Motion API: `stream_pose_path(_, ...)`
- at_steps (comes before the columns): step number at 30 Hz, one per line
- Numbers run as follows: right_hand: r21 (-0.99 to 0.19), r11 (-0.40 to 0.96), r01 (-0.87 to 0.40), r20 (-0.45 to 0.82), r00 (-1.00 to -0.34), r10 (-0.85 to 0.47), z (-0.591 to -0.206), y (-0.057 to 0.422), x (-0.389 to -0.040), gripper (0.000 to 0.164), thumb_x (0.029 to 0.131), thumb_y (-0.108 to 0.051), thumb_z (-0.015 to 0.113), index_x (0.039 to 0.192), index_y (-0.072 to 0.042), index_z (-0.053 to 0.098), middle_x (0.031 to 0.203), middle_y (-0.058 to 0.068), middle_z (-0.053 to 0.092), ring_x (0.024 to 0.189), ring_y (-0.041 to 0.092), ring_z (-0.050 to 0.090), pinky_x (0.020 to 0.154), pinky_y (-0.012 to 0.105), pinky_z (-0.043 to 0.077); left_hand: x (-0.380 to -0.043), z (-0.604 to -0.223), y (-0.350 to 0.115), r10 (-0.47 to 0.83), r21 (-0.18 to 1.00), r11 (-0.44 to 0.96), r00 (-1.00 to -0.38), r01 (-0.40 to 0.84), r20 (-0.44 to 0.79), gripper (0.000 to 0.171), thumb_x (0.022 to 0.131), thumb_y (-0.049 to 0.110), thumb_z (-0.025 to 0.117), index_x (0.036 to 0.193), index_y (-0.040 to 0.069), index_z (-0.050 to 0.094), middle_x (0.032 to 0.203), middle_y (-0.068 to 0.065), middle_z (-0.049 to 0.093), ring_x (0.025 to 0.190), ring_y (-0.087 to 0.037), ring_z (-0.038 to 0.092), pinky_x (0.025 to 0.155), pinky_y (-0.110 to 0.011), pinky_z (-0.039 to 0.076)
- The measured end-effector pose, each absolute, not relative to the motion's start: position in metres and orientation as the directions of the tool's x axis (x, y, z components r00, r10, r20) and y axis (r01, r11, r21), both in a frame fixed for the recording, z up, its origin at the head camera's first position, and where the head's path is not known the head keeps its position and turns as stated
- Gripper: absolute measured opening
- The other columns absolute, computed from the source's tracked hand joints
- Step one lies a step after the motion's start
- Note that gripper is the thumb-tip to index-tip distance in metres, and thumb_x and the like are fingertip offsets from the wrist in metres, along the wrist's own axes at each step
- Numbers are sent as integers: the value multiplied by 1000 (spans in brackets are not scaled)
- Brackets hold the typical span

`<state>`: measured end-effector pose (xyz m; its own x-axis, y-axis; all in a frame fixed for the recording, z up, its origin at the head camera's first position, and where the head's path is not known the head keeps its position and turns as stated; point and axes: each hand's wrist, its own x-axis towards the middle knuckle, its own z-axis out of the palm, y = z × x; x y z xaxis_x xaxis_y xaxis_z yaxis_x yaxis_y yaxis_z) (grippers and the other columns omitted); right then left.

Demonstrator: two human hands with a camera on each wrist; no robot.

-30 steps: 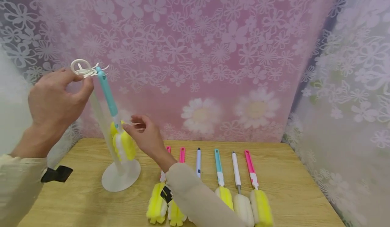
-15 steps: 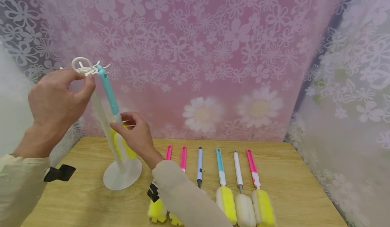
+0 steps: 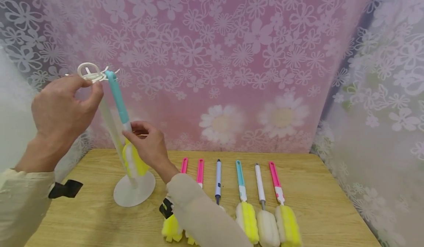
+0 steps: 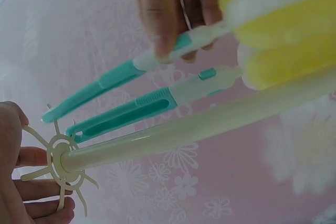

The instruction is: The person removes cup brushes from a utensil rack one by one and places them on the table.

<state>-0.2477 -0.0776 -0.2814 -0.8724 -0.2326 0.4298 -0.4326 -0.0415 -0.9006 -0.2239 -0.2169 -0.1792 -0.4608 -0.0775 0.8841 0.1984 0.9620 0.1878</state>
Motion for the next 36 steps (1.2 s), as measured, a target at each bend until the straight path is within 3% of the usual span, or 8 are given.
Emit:
stream_pose_path(4,-885,-77,-460,465,-857,-224,-289,-70,-259,25,79,-24,65,100,-11,64,89,-4,62,83,10,58,73,22,47,-226,-180,-215,-68,179,960,-439,217,896,37,82,38,50,85,5,68,80,-14,64,71,-33,55,51,-47,37)
stream_pose_path(9,-859,-98,-503,512,-834,-205,-292,-56,-270,27,78,-30,65,102,-17,65,92,-7,63,85,9,58,73,24,48,-226,-181,-213,-81,197,957,-455,214,887,36,82,37,51,88,6,68,84,-13,65,76,-34,56,53,-48,38)
stream_pose_path(16,-852,-106,-513,524,-836,-165,-266,-19,-257,28,80,-12,63,106,-1,63,96,7,64,86,20,60,73,28,49,-228,-185,-213,-90,203,957,-451,209,888,35,82,37,50,83,7,68,78,-12,64,68,-33,54,49,-46,35)
stream_pose_path(23,-823,-195,-533,546,-837,-17,-265,30,-271,26,79,-7,64,103,3,63,91,14,64,82,28,62,72,34,50,-228,-185,-214,-105,209,955,-417,212,903,32,80,36,50,80,8,67,74,-12,62,66,-33,53,47,-47,33)
stream_pose_path(29,-815,-214,-538,525,-843,120,-276,87,-291,32,76,-13,67,104,3,63,92,15,65,78,22,64,71,36,49,-225,-182,-214,-121,220,953,-404,208,907,32,80,34,51,80,7,67,74,-13,62,67,-32,53,47,-48,33)
stream_pose_path(36,-820,-186,-541,495,-834,245,-277,161,-289,35,76,-11,66,107,7,60,94,18,64,80,22,64,72,32,49,-226,-182,-215,-105,201,956,-388,214,915,33,80,35,50,80,7,67,73,-13,61,65,-34,52,47,-48,31)
